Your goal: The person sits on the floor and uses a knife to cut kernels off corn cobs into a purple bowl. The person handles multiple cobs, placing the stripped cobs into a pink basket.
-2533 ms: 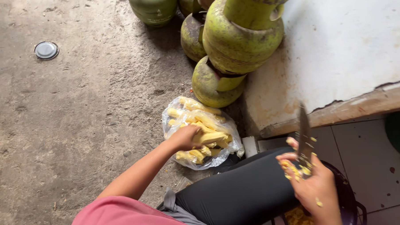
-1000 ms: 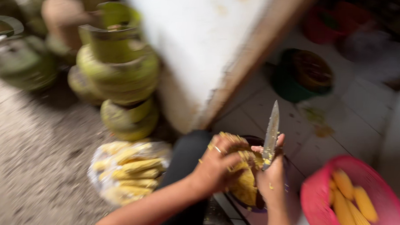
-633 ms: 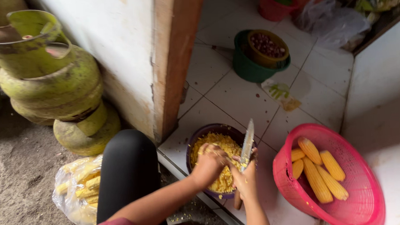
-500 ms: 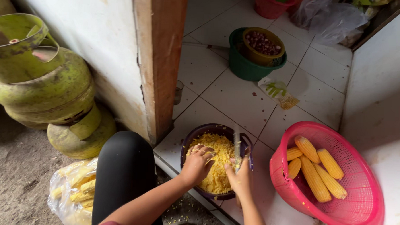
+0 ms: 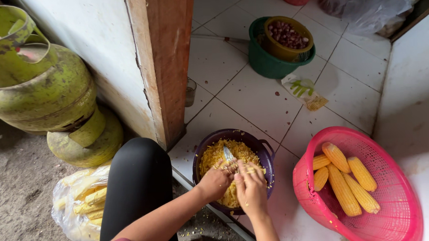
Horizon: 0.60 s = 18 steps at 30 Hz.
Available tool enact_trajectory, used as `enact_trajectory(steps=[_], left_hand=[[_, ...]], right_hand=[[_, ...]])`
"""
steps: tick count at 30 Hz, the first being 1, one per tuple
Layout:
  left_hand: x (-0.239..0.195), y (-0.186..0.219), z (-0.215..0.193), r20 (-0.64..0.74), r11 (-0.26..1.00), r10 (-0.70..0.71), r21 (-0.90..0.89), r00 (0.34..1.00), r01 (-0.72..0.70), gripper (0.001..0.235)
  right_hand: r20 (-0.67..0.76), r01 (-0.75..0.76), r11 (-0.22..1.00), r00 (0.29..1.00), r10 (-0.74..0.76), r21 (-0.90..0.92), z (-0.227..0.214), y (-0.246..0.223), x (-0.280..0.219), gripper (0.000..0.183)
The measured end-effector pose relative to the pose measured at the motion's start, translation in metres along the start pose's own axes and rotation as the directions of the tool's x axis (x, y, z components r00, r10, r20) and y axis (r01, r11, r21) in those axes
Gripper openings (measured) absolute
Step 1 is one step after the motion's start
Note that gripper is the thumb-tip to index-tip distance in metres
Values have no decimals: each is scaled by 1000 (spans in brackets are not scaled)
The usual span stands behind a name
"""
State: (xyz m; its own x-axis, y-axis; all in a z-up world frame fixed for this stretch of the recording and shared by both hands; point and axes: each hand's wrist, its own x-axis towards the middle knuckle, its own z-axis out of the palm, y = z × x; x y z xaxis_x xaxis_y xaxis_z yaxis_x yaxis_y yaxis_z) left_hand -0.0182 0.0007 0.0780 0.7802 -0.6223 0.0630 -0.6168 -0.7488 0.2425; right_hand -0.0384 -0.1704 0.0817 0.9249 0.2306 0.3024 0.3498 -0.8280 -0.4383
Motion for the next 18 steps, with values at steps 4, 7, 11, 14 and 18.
enact_trajectory(steps=[4, 7, 11, 14, 18], left_hand=[[-4, 9, -9, 343, 914, -128, -324, 931, 245, 32], [-10, 6, -8, 162, 928, -88, -346, 983, 140, 39], [-5, -4, 4, -86, 655, -232, -751, 969, 90, 45], [0, -11, 12, 262, -123, -229, -963, 938, 239, 55], [7, -6, 21, 375, -138, -114, -923, 920, 359, 54]], right_hand=[[74, 104, 994, 992, -105, 15, 12, -17, 0, 58], [72, 96, 995, 993, -99, 41, 9, -15, 7, 73], [58, 1, 1000, 998, -3, 31, -6, -7, 7, 83], [77, 43, 999, 996, -44, 26, -1, -11, 8, 92], [79, 95, 981, 991, -109, 169, 7, -21, 4, 93]])
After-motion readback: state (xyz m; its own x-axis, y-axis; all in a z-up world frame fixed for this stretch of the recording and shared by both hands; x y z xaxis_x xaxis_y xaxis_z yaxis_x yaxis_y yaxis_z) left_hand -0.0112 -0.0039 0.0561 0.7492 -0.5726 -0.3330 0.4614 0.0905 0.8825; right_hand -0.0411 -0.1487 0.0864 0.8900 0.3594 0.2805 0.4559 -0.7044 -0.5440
